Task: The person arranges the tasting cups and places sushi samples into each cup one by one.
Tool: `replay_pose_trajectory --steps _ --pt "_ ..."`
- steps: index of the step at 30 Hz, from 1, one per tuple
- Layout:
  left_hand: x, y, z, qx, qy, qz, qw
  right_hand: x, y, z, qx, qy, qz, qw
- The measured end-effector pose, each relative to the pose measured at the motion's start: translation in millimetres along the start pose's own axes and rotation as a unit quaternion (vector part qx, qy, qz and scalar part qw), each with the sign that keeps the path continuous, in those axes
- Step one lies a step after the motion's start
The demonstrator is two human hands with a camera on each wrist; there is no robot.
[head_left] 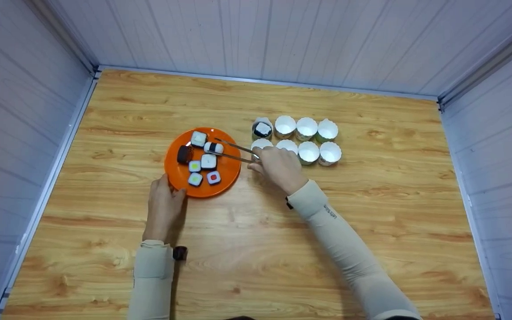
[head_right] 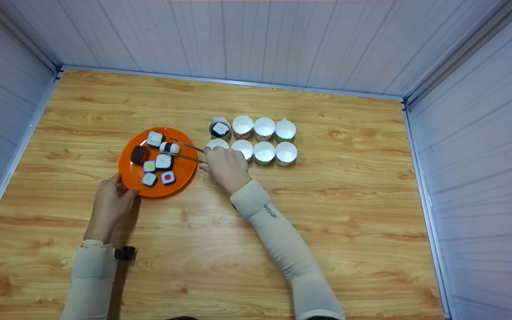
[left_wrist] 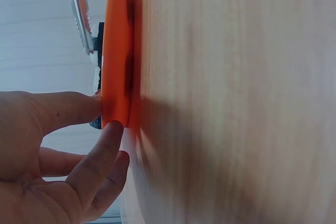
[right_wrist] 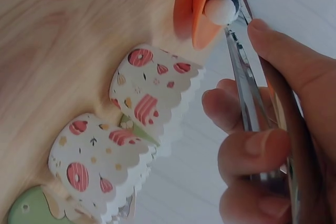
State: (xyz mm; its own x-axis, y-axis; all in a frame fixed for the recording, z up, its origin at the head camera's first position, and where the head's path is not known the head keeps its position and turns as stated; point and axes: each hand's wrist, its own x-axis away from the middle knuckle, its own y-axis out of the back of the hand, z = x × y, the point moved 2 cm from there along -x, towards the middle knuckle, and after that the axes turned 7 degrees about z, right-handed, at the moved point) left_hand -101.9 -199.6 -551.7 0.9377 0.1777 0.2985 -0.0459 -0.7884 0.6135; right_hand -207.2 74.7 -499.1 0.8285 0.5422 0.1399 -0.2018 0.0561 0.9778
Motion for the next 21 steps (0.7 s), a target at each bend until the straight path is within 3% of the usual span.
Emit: replay_pose_trajectory --steps 10,21 --pt "-2.1 1.4 -0.3 -0.017 -0.013 -0.006 0.9998 -5.5 -2.8 1.8 -0.014 -0.009 0.028 0.999" --pt "-3.3 1.9 -0.5 -0.014 0.008 0.011 0.9998 -6.6 -2.3 2.0 -0.002 -0.019 0.049 0.999"
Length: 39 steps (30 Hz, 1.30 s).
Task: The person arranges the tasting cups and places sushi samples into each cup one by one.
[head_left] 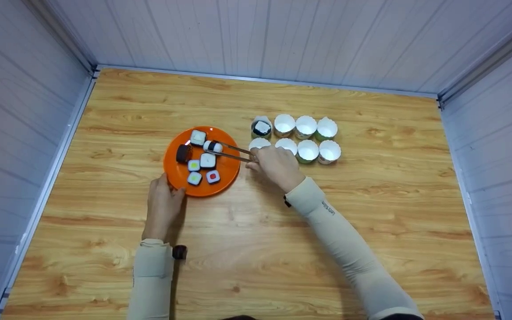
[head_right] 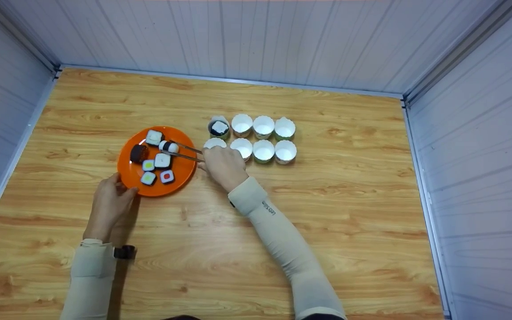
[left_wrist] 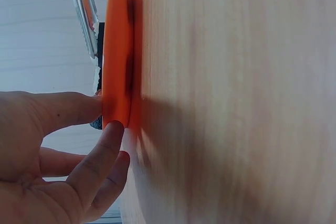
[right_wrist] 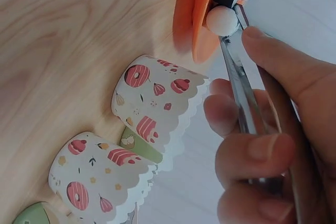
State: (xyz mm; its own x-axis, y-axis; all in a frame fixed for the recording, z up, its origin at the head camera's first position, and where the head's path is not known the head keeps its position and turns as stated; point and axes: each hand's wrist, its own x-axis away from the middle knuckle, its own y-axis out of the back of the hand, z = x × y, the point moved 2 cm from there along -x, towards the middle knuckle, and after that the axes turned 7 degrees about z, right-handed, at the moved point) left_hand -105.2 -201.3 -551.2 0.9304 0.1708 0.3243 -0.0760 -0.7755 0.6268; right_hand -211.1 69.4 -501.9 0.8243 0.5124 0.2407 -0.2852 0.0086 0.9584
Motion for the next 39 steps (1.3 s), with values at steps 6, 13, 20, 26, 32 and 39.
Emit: replay_pose_trajectory --steps 6,13,20,26,32,39 --pt "0.2 -0.1 -0.9 0.0 -0.008 -0.007 0.9999 2 1 -1 0.009 0.009 -0.008 1.0" --pt "0.0 0.0 -1.2 0.002 -0.017 -0.007 0.9998 9 4 -4 0.007 0.023 -0.034 0.999" --pt "0.7 -0.3 -1.0 0.001 -0.012 -0.007 0.9999 19 11 -13 -0.011 0.038 -0.078 0.996" --pt "0.7 -1.4 -0.9 -0.002 -0.006 -0.008 1.0 30 19 -29 -0.015 0.022 -0.101 0.995" --pt "1.2 -2.3 -2.0 0.002 0.005 -0.008 1.0 43 26 -52 -0.024 -0.009 -0.124 0.992" --pt "0.7 -1.6 -2.2 0.002 0.017 -0.004 0.9998 58 30 -82 -0.031 -0.032 -0.136 0.99"
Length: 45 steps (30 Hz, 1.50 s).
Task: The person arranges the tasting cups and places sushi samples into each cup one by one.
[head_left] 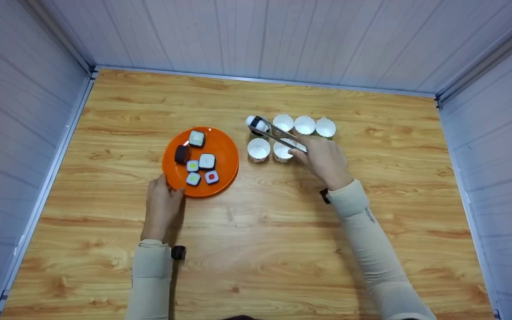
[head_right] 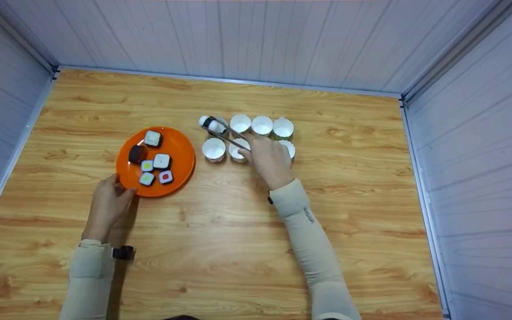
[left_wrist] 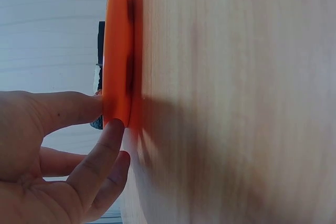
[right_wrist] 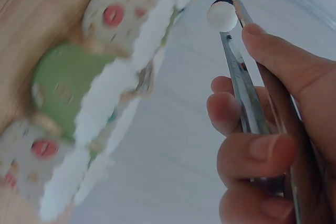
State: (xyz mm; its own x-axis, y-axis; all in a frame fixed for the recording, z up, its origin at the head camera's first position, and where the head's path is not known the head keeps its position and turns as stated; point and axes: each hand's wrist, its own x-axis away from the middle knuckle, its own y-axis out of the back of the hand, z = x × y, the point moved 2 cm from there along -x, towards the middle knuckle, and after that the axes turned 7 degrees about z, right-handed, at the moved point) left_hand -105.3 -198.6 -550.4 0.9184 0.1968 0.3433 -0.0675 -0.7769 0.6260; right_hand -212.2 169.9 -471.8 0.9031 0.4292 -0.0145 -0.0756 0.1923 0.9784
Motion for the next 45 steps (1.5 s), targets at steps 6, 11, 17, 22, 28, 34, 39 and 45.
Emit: replay_pose_trajectory --steps 6,11,17,22,28,34,39,45 --pt "0.8 0.6 2.7 0.003 -0.015 -0.005 0.9999 6 4 -23 -0.003 -0.031 0.005 1.0" --pt "2.6 0.8 4.1 0.003 -0.036 -0.014 0.9993 8 4 -36 0.004 -0.058 0.012 0.998" --pt "2.3 0.9 3.9 0.003 -0.029 -0.008 0.9996 10 2 -42 0.023 -0.07 0.021 0.997" --pt "1.8 0.6 2.8 0.005 -0.027 -0.002 0.9996 10 0 -44 0.03 -0.074 0.022 0.997" --pt "1.8 0.9 2.3 0.004 -0.021 -0.004 0.9998 10 1 -45 0.016 -0.084 0.03 0.996" --pt "2.3 1.0 2.7 0.001 -0.018 -0.005 0.9998 10 -1 -47 0.029 -0.084 0.032 0.996" --pt "1.5 0.7 2.3 -0.002 -0.013 -0.002 0.9999 9 -3 -47 0.031 -0.084 0.036 0.995" --pt "0.5 1.0 1.1 0.0 -0.013 0.001 0.9999 7 -3 -47 0.025 -0.086 0.044 0.995"
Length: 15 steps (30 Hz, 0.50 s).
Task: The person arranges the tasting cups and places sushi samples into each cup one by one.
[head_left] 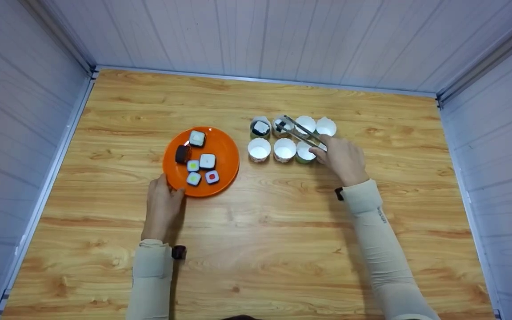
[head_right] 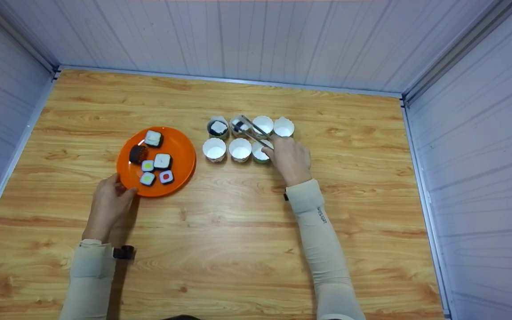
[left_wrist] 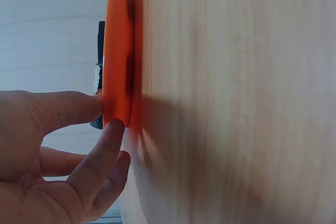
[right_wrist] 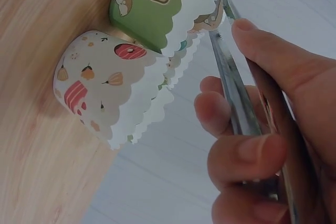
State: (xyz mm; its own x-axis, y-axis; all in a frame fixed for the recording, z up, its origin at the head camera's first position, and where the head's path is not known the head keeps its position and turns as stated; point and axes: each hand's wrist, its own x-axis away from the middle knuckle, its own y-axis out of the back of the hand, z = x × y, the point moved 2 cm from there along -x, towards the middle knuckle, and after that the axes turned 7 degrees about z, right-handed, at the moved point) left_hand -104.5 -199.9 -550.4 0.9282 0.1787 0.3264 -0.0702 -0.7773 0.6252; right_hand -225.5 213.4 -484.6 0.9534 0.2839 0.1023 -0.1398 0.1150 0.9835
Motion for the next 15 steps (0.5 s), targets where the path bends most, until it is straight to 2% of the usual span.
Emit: replay_pose_trajectory --steps 15 --pt "1.0 -1.0 -0.9 0.015 0.008 0.005 0.9998 0.7 1.7 3.8 -0.003 -0.007 0.014 1.0"
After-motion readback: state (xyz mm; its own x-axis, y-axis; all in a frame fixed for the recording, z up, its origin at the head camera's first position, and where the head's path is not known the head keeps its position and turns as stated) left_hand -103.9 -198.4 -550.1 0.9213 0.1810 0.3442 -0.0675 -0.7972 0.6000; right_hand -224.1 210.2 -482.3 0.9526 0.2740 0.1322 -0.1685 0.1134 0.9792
